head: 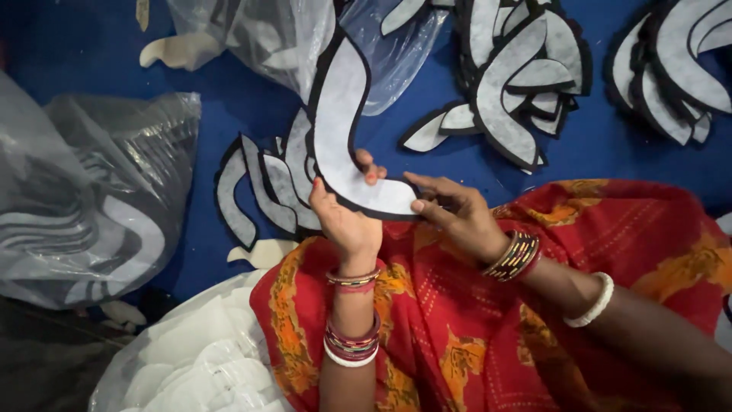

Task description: Inspecting and sorting pre-cut shoe upper components on a floor mat.

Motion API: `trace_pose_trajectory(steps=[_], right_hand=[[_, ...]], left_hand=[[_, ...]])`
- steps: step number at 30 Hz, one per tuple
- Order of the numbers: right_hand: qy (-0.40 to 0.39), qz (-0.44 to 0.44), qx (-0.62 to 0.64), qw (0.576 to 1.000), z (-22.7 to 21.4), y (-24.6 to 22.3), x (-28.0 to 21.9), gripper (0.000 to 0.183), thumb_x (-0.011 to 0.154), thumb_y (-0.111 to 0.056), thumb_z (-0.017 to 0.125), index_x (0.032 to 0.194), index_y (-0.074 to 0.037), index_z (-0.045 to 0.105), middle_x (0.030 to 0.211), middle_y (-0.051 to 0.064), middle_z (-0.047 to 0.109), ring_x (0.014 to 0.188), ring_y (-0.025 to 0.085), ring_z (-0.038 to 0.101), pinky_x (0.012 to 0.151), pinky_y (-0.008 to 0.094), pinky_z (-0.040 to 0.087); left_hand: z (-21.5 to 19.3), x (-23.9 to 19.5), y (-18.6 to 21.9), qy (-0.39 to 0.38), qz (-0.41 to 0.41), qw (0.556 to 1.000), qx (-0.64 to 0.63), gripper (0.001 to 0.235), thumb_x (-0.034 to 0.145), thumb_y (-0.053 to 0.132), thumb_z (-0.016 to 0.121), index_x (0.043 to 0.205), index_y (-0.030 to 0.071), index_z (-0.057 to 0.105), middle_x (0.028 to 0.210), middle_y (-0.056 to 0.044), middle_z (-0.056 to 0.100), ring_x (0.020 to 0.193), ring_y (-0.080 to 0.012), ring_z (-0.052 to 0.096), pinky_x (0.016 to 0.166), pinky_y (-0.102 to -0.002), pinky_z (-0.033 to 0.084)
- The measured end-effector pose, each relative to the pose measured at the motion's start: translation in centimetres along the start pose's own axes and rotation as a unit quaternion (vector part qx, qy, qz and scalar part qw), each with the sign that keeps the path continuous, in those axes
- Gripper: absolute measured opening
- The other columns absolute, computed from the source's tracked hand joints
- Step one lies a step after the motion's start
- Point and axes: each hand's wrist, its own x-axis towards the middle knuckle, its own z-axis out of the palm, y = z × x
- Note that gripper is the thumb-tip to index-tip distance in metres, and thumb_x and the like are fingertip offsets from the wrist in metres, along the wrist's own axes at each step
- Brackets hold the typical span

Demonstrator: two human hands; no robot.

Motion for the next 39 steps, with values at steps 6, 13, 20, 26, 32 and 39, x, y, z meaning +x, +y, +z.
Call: trace_pose_trajectory(steps=[6, 13, 20, 26, 32, 39], right_hand=[[-0.001, -0.007, 0.167, 0.986, -4.3, -2.7, 1.6, 0.052, 0.099, -0.027, 0.063, 0.146, -0.009, 0.056, 0.119, 0.004, 0.067, 0.107, 0.016, 0.063, 0.092, 0.031, 0.053], [-0.055, -0.007, 0.378, 0.924, -11.3, -7.1, 0.6, 0.053, 0.106, -0.026, 0.057, 0.151, -0.002, 0.044, 0.141, 0.008, 0.061, 0.129, 0.019, 0.059, 0.108, 0.037, 0.048], [-0.053, -0.028, 0.256, 0.965, -12.3, -6.7, 1.1, 0.046, 0.107, -0.016, 0.057, 0.150, -0.001, 0.050, 0.136, 0.007, 0.063, 0.124, 0.017, 0.061, 0.108, 0.038, 0.051], [-0.045, -0.037, 0.255, 0.965, -12.1, -6.4, 1.4, 0.033, 0.107, -0.014, 0.059, 0.138, -0.003, 0.058, 0.128, 0.007, 0.067, 0.120, 0.018, 0.065, 0.106, 0.040, 0.055], [0.056, -0.061, 0.146, 0.986, -11.3, -5.3, 1.9, 0.024, 0.101, -0.010, 0.071, 0.124, -0.004, 0.064, 0.109, 0.001, 0.069, 0.101, 0.010, 0.065, 0.091, 0.029, 0.055], [0.083, -0.068, 0.150, 0.983, -11.4, -4.4, 2.2, 0.028, 0.102, -0.012, 0.073, 0.126, -0.003, 0.064, 0.113, 0.003, 0.069, 0.104, 0.011, 0.065, 0.093, 0.028, 0.054]], left_hand=[[-0.2, -2.0, -0.7, -0.124, 0.124, 0.913, 0.368, 0.070, 0.112, 0.058, 0.029, 0.136, 0.002, 0.063, 0.100, -0.011, 0.058, 0.085, -0.0208, 0.051, 0.081, -0.038, 0.041], [2.6, -3.6, -5.0, -0.335, 0.319, 0.491, 0.738, 0.055, 0.111, 0.037, 0.046, 0.161, 0.015, 0.040, 0.122, -0.018, 0.052, 0.104, -0.0338, 0.055, 0.098, -0.049, 0.045], [2.8, -3.4, -5.1, -0.340, 0.322, 0.451, 0.760, 0.064, 0.101, 0.032, 0.064, 0.159, 0.015, 0.042, 0.114, -0.015, 0.054, 0.099, -0.0304, 0.058, 0.094, -0.046, 0.046], [3.4, -3.6, -4.9, -0.319, 0.356, 0.434, 0.763, 0.067, 0.096, 0.022, 0.073, 0.157, 0.016, 0.046, 0.114, -0.012, 0.057, 0.100, -0.0274, 0.060, 0.095, -0.042, 0.047], [3.3, -4.2, -5.5, -0.320, 0.327, 0.444, 0.771, 0.066, 0.094, 0.016, 0.073, 0.155, 0.015, 0.049, 0.114, -0.011, 0.057, 0.099, -0.0248, 0.061, 0.095, -0.042, 0.047], [4.0, -4.0, -5.1, -0.327, 0.287, 0.437, 0.788, 0.065, 0.092, 0.021, 0.072, 0.153, 0.013, 0.051, 0.111, -0.013, 0.058, 0.097, -0.0283, 0.061, 0.092, -0.043, 0.048]])
